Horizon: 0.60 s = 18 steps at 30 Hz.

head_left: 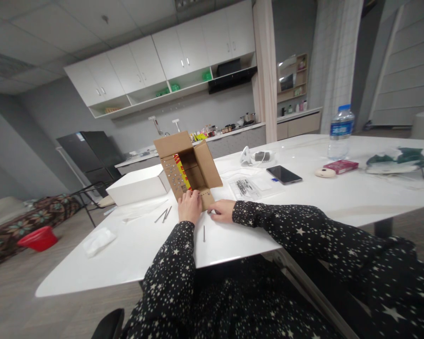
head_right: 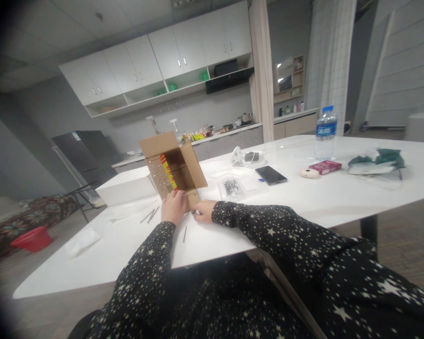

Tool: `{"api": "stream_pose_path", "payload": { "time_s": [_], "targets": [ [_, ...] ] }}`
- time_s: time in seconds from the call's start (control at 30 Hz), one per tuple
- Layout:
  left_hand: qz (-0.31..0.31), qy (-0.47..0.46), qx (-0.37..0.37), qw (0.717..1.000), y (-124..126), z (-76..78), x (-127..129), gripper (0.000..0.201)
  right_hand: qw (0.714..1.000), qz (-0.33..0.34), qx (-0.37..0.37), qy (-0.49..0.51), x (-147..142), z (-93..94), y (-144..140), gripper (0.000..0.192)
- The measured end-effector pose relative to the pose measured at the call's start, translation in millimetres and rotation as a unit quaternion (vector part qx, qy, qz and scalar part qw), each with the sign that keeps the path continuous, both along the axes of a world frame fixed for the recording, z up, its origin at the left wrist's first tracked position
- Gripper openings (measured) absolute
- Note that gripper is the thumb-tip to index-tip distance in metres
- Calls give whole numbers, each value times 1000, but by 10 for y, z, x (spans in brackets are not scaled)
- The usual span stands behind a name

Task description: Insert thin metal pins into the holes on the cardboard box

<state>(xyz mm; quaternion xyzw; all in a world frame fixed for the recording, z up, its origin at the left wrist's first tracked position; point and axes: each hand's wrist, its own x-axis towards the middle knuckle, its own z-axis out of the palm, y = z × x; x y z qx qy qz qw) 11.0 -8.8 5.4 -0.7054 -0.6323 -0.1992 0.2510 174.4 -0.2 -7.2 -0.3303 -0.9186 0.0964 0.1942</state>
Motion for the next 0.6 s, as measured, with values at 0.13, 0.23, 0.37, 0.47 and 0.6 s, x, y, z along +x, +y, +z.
{"api": "stream_pose_path", "payload": {
  "time_s": [0.13,0.23,0.37,0.47,0.6],
  "targets": [
    [17,13,5,1000,-29,11,24,31,1000,-1,1,0,2,8,-9,30],
    [23,21,5,1000,-31,2,23,36,1000,-4,2,1,1,7,-6,29],
    [36,25,-9,999,-12,-22,18,46,1000,-4,3,-2,-3,-3,6,28],
    [47,21,-33,998,3,-37,27,53,1000,-1,2,-5,-1,0,8,29],
    [49,22,-40,998,-11,-37,50,57,1000,-4,0,-4,6,15,-7,29]
  ]
}}
